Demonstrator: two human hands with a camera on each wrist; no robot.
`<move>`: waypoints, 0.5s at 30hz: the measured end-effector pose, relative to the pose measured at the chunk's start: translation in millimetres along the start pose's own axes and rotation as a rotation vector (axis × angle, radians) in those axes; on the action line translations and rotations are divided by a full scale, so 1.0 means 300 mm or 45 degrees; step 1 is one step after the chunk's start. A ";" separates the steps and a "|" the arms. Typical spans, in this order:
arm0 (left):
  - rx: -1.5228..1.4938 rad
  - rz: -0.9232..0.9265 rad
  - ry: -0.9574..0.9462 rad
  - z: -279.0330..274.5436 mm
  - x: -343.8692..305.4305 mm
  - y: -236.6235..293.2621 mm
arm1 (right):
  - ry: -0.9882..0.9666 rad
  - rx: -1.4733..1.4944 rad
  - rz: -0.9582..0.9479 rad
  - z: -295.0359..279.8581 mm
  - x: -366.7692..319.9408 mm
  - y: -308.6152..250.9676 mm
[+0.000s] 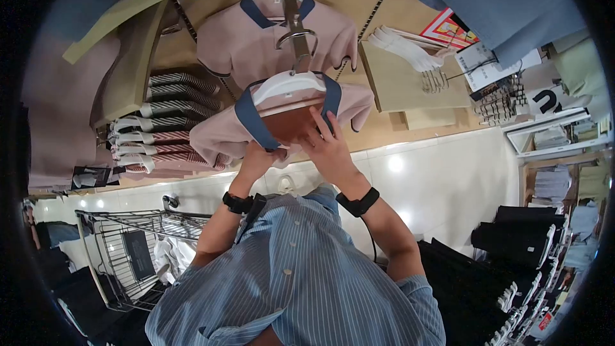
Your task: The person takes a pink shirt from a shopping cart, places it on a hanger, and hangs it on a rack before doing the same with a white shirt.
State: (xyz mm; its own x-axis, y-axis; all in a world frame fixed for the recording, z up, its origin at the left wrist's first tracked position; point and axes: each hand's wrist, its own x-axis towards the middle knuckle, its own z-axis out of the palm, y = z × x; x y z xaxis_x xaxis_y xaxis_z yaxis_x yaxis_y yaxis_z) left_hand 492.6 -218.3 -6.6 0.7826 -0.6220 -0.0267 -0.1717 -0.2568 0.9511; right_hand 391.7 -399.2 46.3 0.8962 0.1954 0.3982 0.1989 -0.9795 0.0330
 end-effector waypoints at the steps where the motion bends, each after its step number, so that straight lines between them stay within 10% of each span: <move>1: -0.062 -0.038 -0.053 -0.014 -0.007 0.034 | -0.016 0.004 -0.054 0.004 -0.003 0.013; 15: -0.157 -0.099 -0.162 -0.031 -0.018 -0.054 | -0.148 -0.005 -0.156 0.015 0.005 -0.017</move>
State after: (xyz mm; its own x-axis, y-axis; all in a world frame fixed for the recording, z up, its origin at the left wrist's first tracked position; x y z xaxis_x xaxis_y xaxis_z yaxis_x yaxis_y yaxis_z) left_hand 496.8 -203.9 -19.1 0.7072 -0.6945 -0.1327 -0.0330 -0.2200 0.9749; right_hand 393.7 -393.8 42.6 0.9051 0.3179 0.2823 0.3084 -0.9480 0.0784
